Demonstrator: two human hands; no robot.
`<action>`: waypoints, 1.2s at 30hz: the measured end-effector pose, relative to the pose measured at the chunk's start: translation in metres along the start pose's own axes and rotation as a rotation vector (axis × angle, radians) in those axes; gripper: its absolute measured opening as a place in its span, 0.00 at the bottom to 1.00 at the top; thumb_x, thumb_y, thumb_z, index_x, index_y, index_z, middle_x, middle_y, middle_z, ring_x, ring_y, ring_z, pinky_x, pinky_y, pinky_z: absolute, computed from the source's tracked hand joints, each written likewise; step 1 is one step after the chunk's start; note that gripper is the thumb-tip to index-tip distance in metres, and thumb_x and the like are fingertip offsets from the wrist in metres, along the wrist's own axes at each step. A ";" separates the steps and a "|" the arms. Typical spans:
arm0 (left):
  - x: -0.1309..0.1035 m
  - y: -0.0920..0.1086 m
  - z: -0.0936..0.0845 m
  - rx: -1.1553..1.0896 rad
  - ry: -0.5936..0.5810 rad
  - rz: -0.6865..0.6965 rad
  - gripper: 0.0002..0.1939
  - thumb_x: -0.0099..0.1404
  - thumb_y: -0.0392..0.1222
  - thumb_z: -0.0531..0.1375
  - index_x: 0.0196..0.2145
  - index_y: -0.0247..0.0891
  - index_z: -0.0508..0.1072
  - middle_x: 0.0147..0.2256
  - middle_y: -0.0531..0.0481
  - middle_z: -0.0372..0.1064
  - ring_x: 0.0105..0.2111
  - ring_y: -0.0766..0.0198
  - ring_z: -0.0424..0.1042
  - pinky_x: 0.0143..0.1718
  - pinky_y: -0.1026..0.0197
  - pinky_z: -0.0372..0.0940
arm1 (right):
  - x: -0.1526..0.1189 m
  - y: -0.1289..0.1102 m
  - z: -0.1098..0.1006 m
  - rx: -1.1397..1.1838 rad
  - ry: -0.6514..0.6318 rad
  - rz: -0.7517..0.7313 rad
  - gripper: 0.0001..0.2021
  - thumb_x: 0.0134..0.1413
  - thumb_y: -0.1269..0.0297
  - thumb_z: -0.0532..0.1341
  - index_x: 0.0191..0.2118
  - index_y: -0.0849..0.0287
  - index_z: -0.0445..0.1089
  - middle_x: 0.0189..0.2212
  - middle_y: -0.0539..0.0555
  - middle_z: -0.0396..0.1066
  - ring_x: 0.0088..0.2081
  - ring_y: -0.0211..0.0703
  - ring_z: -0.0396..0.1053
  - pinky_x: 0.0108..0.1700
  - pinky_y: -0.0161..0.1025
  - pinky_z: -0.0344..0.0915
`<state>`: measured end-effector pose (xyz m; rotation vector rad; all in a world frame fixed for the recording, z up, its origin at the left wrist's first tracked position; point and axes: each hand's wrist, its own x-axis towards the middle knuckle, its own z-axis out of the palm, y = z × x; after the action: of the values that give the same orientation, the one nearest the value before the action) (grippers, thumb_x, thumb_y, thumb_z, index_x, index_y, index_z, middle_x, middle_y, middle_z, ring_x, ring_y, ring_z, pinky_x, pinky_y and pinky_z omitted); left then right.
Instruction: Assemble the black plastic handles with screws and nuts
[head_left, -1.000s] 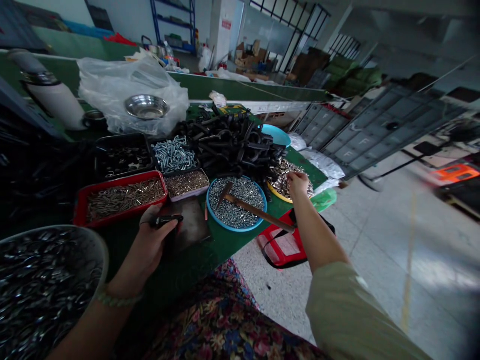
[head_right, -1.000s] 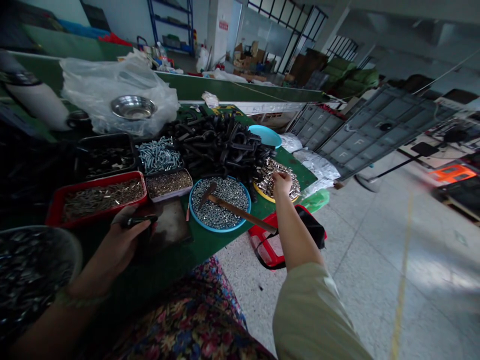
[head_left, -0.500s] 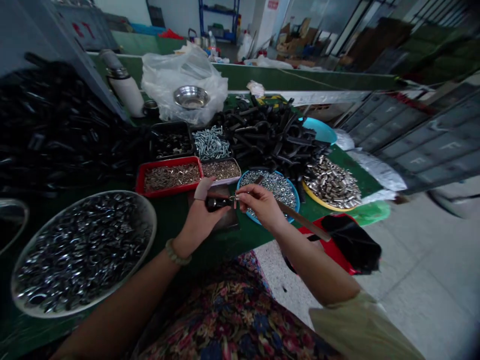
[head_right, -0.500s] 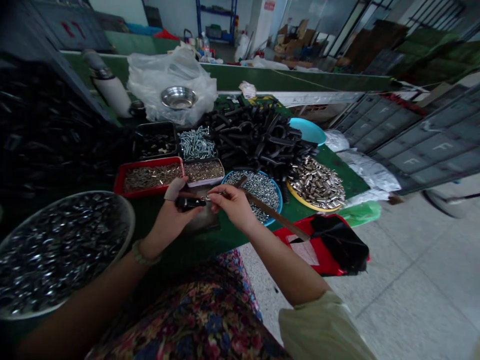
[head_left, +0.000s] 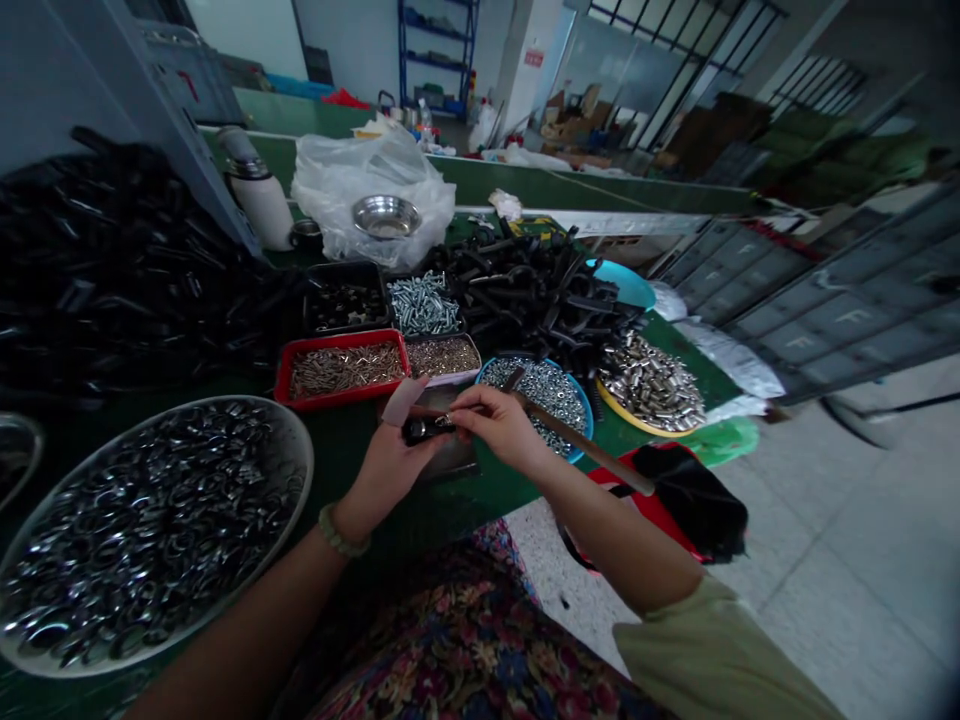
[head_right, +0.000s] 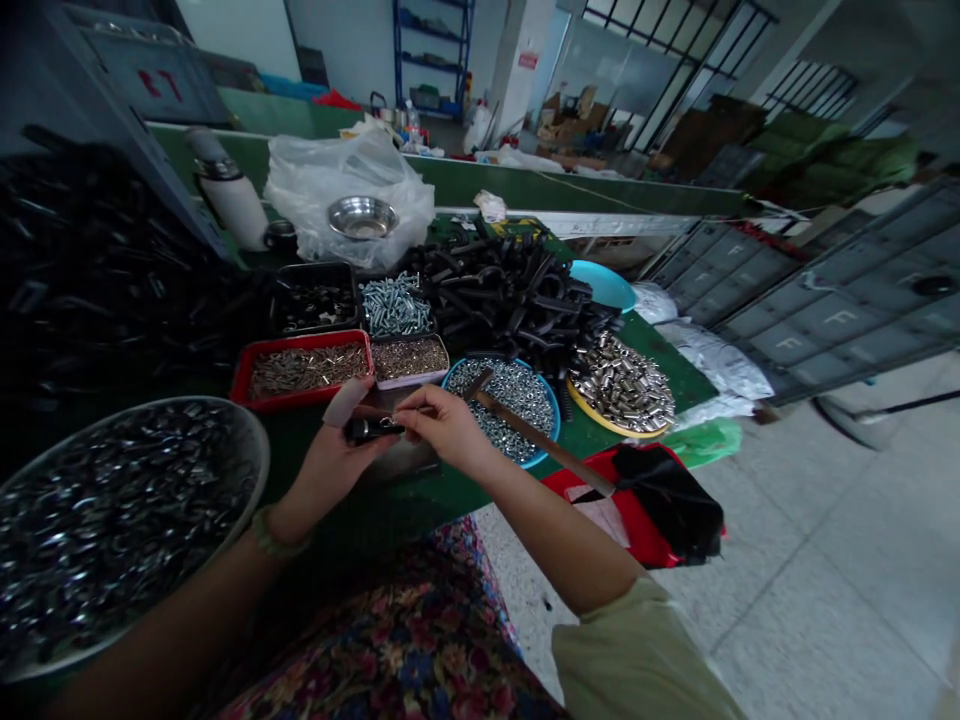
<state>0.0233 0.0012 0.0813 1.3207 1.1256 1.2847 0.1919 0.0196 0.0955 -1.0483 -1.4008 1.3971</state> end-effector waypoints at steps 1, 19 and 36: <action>0.000 0.000 0.001 -0.019 0.005 -0.016 0.35 0.48 0.36 0.70 0.54 0.44 0.67 0.40 0.49 0.72 0.48 0.55 0.70 0.57 0.52 0.58 | 0.000 -0.001 -0.002 -0.010 -0.015 0.003 0.10 0.45 0.57 0.68 0.31 0.56 0.70 0.19 0.44 0.68 0.22 0.35 0.67 0.26 0.34 0.64; 0.029 0.003 0.001 0.118 -0.391 -0.058 0.13 0.53 0.43 0.67 0.38 0.41 0.77 0.37 0.49 0.76 0.40 0.55 0.73 0.45 0.55 0.67 | 0.016 -0.031 -0.024 -0.798 -0.364 -0.369 0.02 0.57 0.67 0.61 0.36 0.57 0.71 0.35 0.52 0.68 0.39 0.41 0.67 0.43 0.41 0.65; 0.025 0.031 -0.026 0.506 -0.207 0.080 0.07 0.63 0.44 0.56 0.30 0.40 0.69 0.26 0.52 0.66 0.27 0.62 0.64 0.30 0.62 0.58 | 0.063 -0.031 -0.158 -0.619 0.745 -0.210 0.12 0.41 0.72 0.65 0.35 0.58 0.64 0.25 0.46 0.62 0.26 0.37 0.63 0.34 0.40 0.67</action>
<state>-0.0020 0.0222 0.1157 1.8401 1.3076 0.9174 0.3277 0.1215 0.1261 -1.5469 -1.3180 0.3176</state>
